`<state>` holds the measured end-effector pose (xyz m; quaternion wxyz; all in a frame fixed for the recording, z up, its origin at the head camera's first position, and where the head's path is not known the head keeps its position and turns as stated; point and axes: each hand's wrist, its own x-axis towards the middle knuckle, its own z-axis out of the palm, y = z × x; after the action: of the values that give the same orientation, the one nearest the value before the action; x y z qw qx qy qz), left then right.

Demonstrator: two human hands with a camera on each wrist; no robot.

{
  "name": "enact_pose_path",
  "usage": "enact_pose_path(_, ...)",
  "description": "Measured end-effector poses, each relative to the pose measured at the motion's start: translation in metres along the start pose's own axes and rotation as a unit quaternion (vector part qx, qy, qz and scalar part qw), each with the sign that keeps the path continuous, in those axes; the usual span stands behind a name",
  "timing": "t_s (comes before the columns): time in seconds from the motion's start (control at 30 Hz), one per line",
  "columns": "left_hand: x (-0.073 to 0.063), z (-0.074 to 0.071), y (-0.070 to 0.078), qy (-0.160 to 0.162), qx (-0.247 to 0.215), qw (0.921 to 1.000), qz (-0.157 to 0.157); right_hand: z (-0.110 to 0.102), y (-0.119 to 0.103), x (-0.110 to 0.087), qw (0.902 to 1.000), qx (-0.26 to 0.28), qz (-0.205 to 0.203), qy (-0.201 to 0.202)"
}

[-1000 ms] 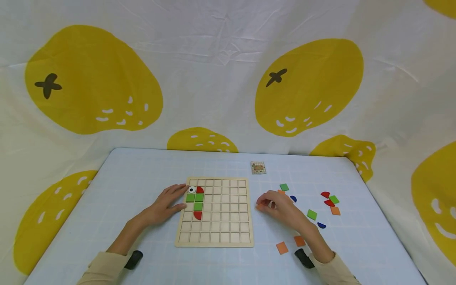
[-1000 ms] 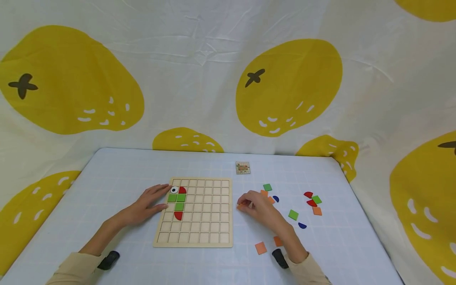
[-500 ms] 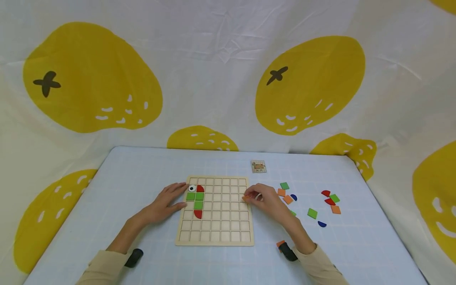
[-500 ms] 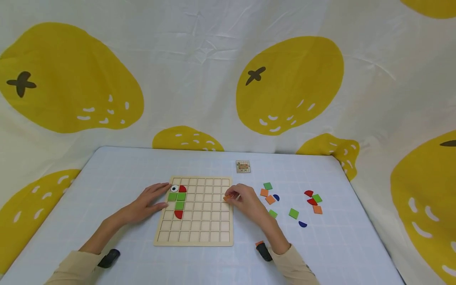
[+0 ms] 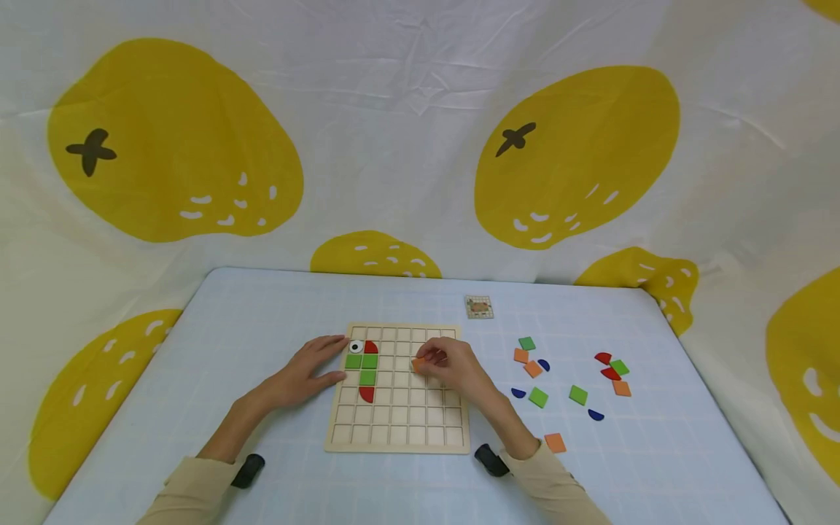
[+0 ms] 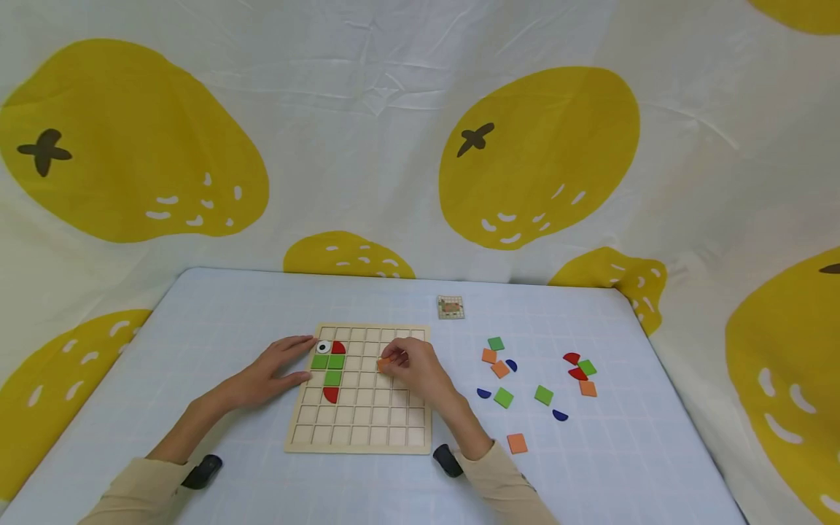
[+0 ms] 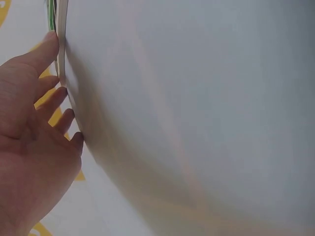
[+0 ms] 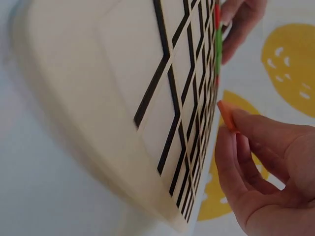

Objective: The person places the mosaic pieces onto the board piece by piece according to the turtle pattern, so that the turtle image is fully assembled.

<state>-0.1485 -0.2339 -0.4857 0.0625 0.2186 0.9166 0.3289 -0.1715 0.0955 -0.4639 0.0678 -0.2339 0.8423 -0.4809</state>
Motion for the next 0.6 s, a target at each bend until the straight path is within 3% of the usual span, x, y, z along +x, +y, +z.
enact_pose_path(0.6,0.002,-0.003,-0.001,-0.026,0.007,0.9996,0.002,0.034,-0.01,0.017,0.9989,0.04,0.013,-0.021)
